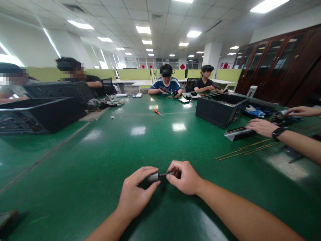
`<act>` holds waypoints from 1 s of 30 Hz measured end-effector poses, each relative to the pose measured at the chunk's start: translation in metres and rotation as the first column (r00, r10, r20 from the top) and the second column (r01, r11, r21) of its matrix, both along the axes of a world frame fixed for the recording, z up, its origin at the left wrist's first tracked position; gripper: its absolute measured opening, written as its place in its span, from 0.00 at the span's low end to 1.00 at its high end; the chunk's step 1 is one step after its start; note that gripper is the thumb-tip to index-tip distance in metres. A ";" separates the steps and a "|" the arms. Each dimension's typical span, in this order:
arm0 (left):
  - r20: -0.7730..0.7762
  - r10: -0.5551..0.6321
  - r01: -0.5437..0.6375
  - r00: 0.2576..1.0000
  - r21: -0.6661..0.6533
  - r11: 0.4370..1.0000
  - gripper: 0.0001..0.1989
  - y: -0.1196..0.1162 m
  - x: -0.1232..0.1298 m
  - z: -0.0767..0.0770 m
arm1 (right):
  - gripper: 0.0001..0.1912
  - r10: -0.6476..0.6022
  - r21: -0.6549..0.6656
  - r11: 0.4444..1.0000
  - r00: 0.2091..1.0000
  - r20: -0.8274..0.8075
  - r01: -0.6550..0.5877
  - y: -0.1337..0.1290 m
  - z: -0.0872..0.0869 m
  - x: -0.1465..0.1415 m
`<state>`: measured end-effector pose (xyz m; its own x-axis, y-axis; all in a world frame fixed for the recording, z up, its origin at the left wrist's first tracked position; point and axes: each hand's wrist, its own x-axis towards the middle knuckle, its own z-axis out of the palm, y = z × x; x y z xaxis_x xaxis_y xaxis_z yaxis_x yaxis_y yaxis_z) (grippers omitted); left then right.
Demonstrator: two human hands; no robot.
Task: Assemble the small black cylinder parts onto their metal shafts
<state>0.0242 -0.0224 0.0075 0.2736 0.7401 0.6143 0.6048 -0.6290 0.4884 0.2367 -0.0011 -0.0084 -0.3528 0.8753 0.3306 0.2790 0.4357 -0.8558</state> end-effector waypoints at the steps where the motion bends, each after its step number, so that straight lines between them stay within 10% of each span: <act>1: 0.001 0.001 -0.001 1.000 -0.001 1.000 0.13 0.000 0.000 0.000 | 0.03 -0.001 0.001 1.000 1.000 -0.001 0.001 0.000 0.000 0.000; 30: -0.006 0.068 -0.068 0.998 -0.018 0.998 0.12 0.002 -0.004 0.000 | 0.04 -0.049 -0.031 0.998 0.996 -0.081 0.047 0.004 -0.002 -0.001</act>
